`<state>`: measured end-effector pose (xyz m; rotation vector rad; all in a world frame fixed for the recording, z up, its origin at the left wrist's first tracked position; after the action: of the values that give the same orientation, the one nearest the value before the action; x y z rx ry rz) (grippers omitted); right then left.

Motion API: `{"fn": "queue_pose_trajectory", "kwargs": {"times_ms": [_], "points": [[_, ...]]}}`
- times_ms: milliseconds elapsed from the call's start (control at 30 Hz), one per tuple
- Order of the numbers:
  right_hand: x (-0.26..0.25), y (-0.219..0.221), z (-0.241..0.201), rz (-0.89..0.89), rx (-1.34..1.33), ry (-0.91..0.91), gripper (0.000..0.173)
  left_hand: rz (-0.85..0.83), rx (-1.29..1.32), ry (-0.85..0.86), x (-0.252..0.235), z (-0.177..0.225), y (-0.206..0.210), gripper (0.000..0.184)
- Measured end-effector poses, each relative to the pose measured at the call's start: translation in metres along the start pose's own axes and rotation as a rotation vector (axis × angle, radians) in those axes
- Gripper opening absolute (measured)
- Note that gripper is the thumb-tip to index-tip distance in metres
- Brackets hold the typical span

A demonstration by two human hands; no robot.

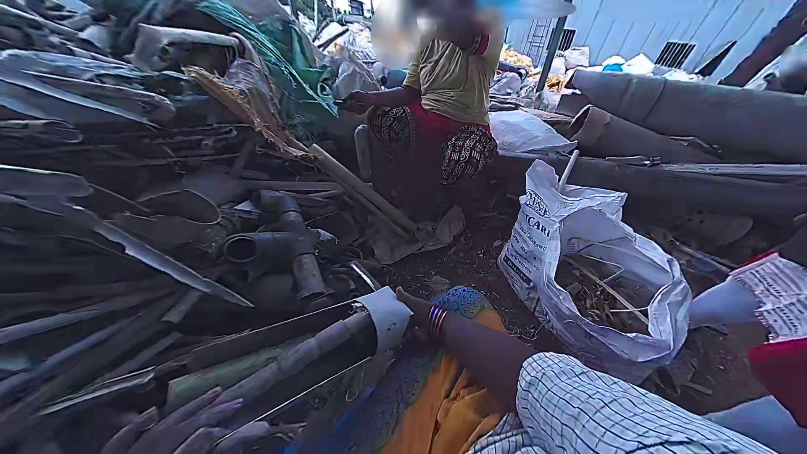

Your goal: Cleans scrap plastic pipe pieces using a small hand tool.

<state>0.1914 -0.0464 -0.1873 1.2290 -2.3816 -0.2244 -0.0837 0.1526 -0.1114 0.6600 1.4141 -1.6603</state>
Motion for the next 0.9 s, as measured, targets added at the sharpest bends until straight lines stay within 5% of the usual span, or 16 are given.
{"fn": "queue_pose_trajectory", "kwargs": {"times_ms": [200, 333, 433, 567, 667, 900], "points": [[0.009, 0.028, -0.006, 0.155, 0.105, -0.148, 0.052, 0.056, -0.083, -0.130, 0.003, -0.006, -0.006, 0.068], [-0.010, 0.032, -0.013, 0.110, 0.074, -0.300, 0.038, -0.224, -0.107, -0.412, 0.010, -0.028, 0.002, 0.037], [-0.032, 0.046, -0.039, 0.088, 0.469, -0.385, 0.071, -0.661, -0.261, -0.763, 0.016, -0.046, 0.019, 0.030], [-0.062, 0.124, -0.055, -0.047, 1.304, -0.412, 0.104, -0.872, -0.348, -0.998, 0.031, -0.062, 0.031, 0.036], [-0.089, 0.174, -0.036, -0.247, 1.784, -0.373, 0.102, -0.997, -0.355, -1.131, 0.024, -0.062, 0.025, 0.047], [-0.082, 0.190, -0.030, -0.248, 1.714, -0.299, 0.101, -1.016, -0.305, -1.265, 0.025, -0.068, 0.003, 0.053]]}}
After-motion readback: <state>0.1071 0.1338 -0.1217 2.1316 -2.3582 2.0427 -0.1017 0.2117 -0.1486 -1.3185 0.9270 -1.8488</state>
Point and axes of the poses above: each hand's wrist, its own x-axis away from the middle knuckle, its own y-axis out of the palm, z = x × y, the point moved 3 cm from there along -x, towards the middle knuckle, and after that the axes turned 11 degrees about -y, right-handed, at the moved point
